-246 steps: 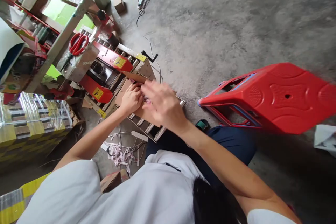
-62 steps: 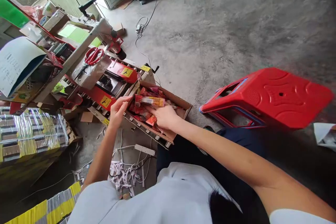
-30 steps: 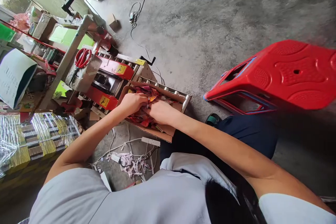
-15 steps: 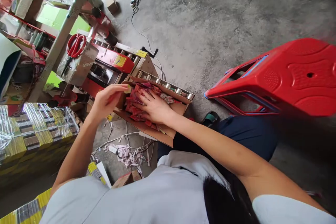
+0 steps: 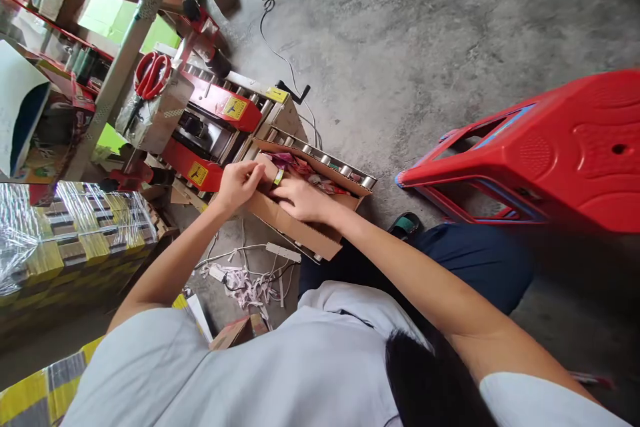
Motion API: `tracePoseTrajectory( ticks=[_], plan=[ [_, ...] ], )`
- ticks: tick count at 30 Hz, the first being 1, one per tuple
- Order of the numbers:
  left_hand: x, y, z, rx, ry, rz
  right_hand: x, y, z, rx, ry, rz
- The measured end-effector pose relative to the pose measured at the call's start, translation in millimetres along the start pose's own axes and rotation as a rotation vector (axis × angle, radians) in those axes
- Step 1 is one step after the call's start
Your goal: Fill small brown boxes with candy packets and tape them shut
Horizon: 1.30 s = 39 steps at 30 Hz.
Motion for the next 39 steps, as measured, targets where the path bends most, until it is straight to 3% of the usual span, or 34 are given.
tracePoseTrajectory(
  ticks=[3, 5, 8, 10, 12, 14, 17, 20, 22, 25, 27, 28, 32, 33, 34, 36, 39],
  plan=[
    [-20.8, -5, -4, 0.092, -0.192, 0.23, 13, 9, -12, 0.003, -0.102, 0.264],
    [-28.8, -5, -6, 0.12, -0.256, 0.329, 28, 16, -30, 0.028, -0.076, 0.362],
    [-31.8, -2, -6, 0.14, -0.259, 0.383, 58, 20, -54, -0.095, 0.084, 0.425],
    [-30.2, 1, -6, 0.111, -0.253, 0.394, 74, 16, -56, -0.304, 0.197, 0.33],
    [-27.7, 4, -4, 0.005, -0.225, 0.351, 81, 12, -47, -0.449, 0.212, 0.139],
    [-26.0, 4, -1, -0.172, -0.18, 0.212, 85, 8, -34, -0.457, 0.098, 0.03],
    [-25.2, -3, 4, -0.402, -0.131, -0.042, 91, 7, -23, -0.332, -0.168, 0.034],
    [-27.3, -16, 4, -0.487, -0.06, -0.187, 90, 8, -27, -0.262, -0.271, -0.02],
    [-29.9, -24, -1, -0.468, -0.039, -0.222, 76, 13, -36, -0.313, -0.127, -0.065],
    [-32.1, -22, -12, -0.361, -0.11, -0.209, 40, 30, -49, -0.441, 0.31, -0.084],
    [-30.9, -5, -15, -0.309, -0.137, -0.131, 17, 45, -53, -0.442, 0.501, -0.034],
    [-29.8, 8, -13, -0.289, -0.122, -0.037, 8, 53, -53, -0.415, 0.533, -0.001],
    [-30.9, 73, 20, -0.084, 0.007, 0.594, -8, 64, -50, -0.346, 0.537, 0.081],
    [-35.5, 85, 33, -0.047, 0.032, 0.633, -8, 62, -50, -0.346, 0.538, 0.095],
    [-42.1, 93, 46, -0.041, 0.055, 0.589, -7, 58, -49, -0.353, 0.54, 0.109],
    [-60.2, 98, 70, -0.103, 0.079, 0.359, 2, 49, -45, -0.378, 0.518, 0.107],
    [-90.0, 88, 95, -0.142, -0.027, 0.11, 26, 53, -28, -0.275, 0.251, -0.011]
  ],
)
Point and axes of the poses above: each hand's wrist, its own y-axis away from the middle knuckle, its own x-axis out of the back of the hand, z = x × y, the point moved 1 cm from there along -y, towards the middle knuckle, and after that the axes turned 2 degrees about x, right-handed, at the moved point
